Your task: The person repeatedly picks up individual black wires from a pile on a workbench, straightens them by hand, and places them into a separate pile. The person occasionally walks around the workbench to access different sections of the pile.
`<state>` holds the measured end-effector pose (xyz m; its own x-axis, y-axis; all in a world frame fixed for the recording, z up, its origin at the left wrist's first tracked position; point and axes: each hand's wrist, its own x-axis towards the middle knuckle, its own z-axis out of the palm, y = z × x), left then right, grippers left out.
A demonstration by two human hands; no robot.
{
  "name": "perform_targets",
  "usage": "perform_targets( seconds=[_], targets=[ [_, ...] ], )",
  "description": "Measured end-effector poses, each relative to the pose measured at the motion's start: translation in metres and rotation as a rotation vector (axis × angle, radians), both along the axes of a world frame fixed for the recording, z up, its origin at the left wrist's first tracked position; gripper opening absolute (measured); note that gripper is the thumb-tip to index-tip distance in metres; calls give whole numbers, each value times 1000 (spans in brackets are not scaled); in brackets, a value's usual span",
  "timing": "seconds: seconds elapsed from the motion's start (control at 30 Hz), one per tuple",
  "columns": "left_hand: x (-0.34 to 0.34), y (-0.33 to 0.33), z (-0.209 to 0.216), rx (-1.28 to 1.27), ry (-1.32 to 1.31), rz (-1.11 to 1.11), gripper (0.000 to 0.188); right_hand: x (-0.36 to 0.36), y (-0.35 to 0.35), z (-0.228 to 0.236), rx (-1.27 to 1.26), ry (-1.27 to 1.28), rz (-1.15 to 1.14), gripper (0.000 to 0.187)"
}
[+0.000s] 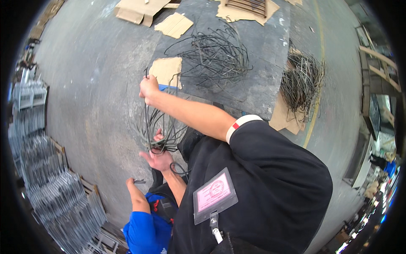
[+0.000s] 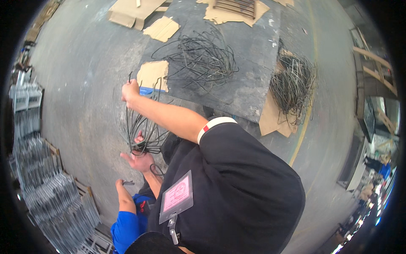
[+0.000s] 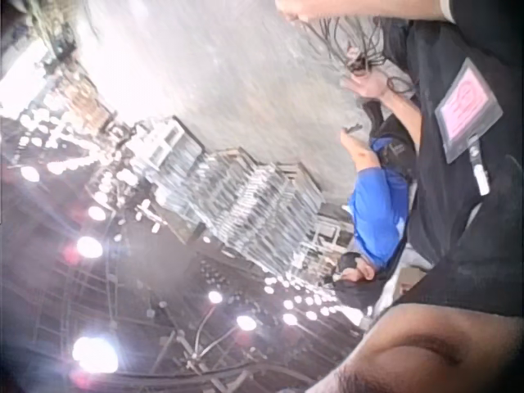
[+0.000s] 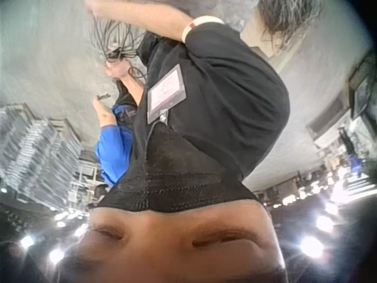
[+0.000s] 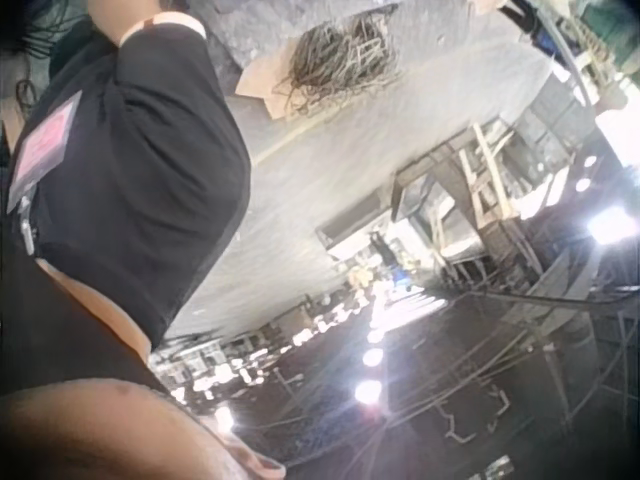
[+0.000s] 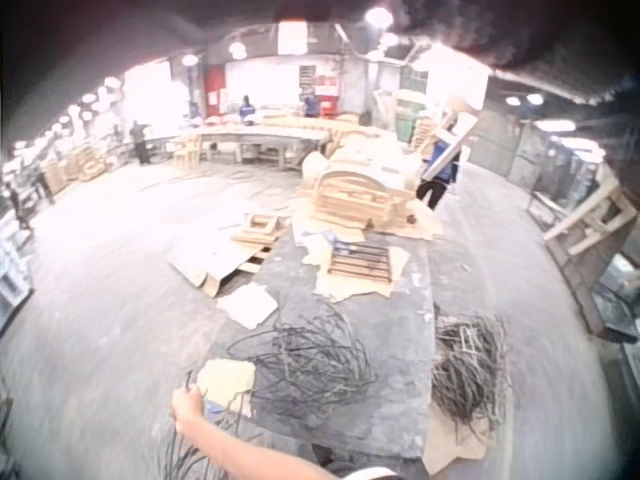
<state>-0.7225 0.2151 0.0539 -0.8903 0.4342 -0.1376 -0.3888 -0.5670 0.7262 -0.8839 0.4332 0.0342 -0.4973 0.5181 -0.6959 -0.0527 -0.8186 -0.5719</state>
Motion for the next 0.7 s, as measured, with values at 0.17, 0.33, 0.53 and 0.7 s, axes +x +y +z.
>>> perform_targets(
  seconds=[0.17,0.33,0.53,0.7],
  targets=[
    [3,1,8,2,67,-96,37,12,-16,-32,-40,-211,-72,18],
    [7,6,13,-492,119,-85,11,15,-14,-62,-324,-42,1,15],
    [27,20,22,-453,83,-12,26,91,2,-22,-502,122,261,16],
    [38,47,32,-145,-89,-16,67,162,30,40,-488,119,363,19]
  ],
)
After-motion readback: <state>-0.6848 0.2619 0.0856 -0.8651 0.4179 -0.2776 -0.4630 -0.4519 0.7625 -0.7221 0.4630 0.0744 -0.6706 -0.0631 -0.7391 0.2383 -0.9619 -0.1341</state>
